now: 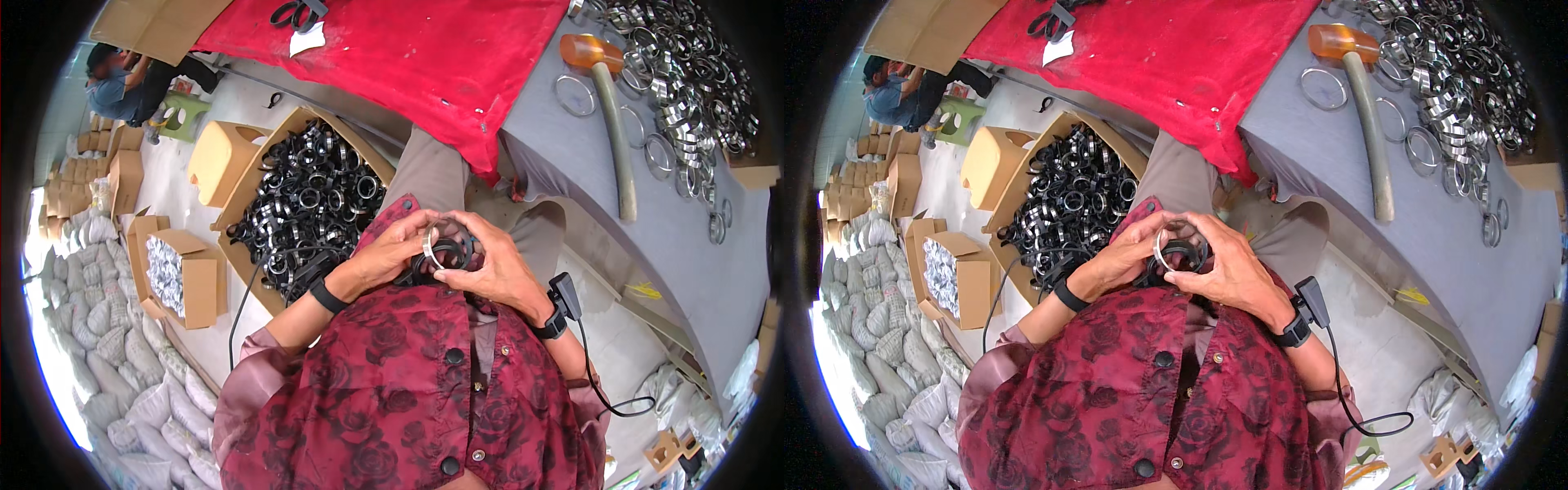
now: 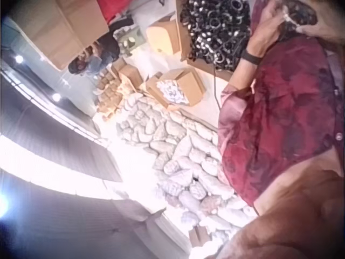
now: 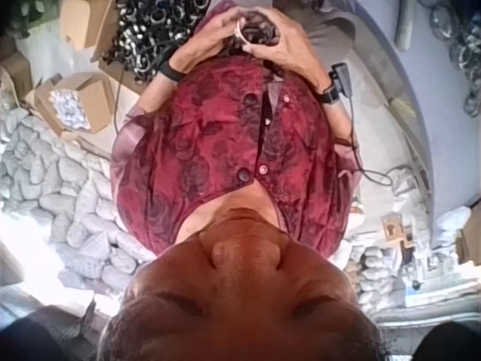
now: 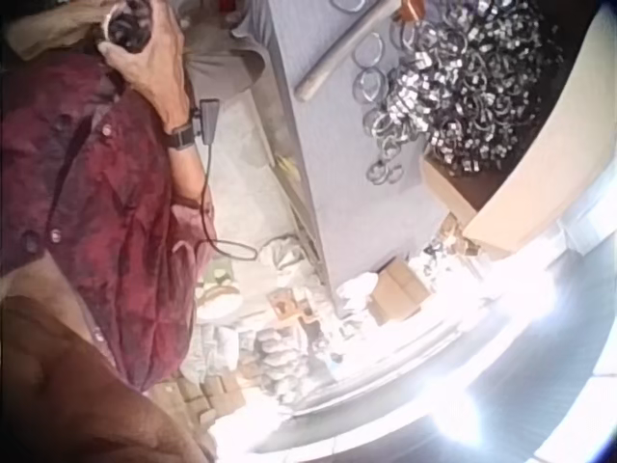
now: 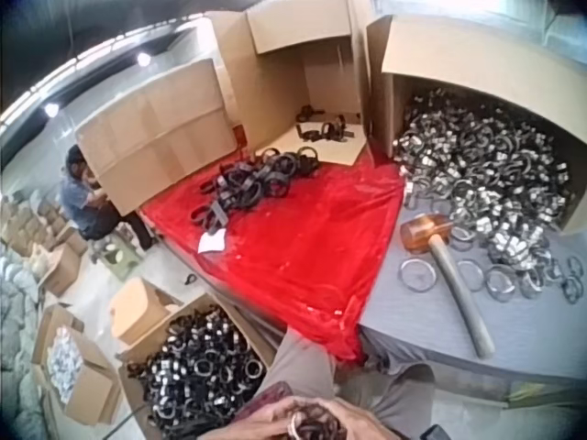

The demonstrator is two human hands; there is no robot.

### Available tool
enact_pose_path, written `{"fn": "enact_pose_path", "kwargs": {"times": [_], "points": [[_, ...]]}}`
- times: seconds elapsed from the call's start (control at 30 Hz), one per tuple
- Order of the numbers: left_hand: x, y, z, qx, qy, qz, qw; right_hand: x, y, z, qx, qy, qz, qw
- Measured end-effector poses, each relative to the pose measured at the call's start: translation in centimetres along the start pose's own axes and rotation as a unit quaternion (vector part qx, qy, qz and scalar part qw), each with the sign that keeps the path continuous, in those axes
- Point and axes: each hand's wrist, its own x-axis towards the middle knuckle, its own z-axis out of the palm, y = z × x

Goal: Using a mallet to hammer metal rings into place on plastic bases as part of a manufacturing process.

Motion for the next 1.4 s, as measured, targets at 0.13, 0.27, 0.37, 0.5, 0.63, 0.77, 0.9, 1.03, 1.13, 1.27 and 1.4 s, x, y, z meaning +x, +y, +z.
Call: {"fn": "enact_pose_path", "kwargs": {"times": [0.13,0.27,0.37,0.5,0.63,0.77,0.9,1.03,1.13,1.27,1.4], "points": [[-0.6,1.1,-0.2,0.269,0.037,0.011,0.962,0.3,0.6,0.5,0.037,0.002,0.009,0.999],[-1.9,1.2,-1.5,0.050,-0.002,-0.039,0.998,0.5,0.6,0.4,0.032,0.016,0.024,0.999],[-2.8,2.1,-1.3,0.211,-0.050,0.007,0.976,0.6,1.1,0.4,0.020,0.049,0.039,0.998],[-3.5,1.9,-1.1,0.559,-0.010,0.086,0.824,0.7,2.0,0.7,-0.020,0.089,0.020,0.996],[-3.3,1.4,-0.9,0.539,0.023,0.117,0.834,1.1,1.2,0.5,-0.071,0.098,0.012,0.993],[-3.0,2.5,-1.2,0.452,0.119,0.066,0.881,1.9,-0.4,-1.1,-0.131,0.113,-0.049,0.984],[-2.5,3.5,-1.7,0.359,0.075,0.093,0.925,2.3,-3.3,-2.6,-0.160,0.017,-0.030,0.987],[-1.5,3.4,-1.5,0.234,0.126,0.075,0.961,2.5,-3.5,-1.8,-0.199,0.047,-0.081,0.975],[-1.1,3.1,-3.2,0.221,0.078,0.057,0.970,2.5,-4.0,-1.6,-0.195,0.039,-0.084,0.976],[-0.4,2.9,-2.9,0.184,0.071,0.100,0.975,2.2,-4.7,-1.4,-0.226,0.042,-0.134,0.964],[-0.2,2.7,-3.4,0.161,0.045,0.132,0.977,1.9,-5.5,-1.1,-0.248,0.036,-0.157,0.955]]}}
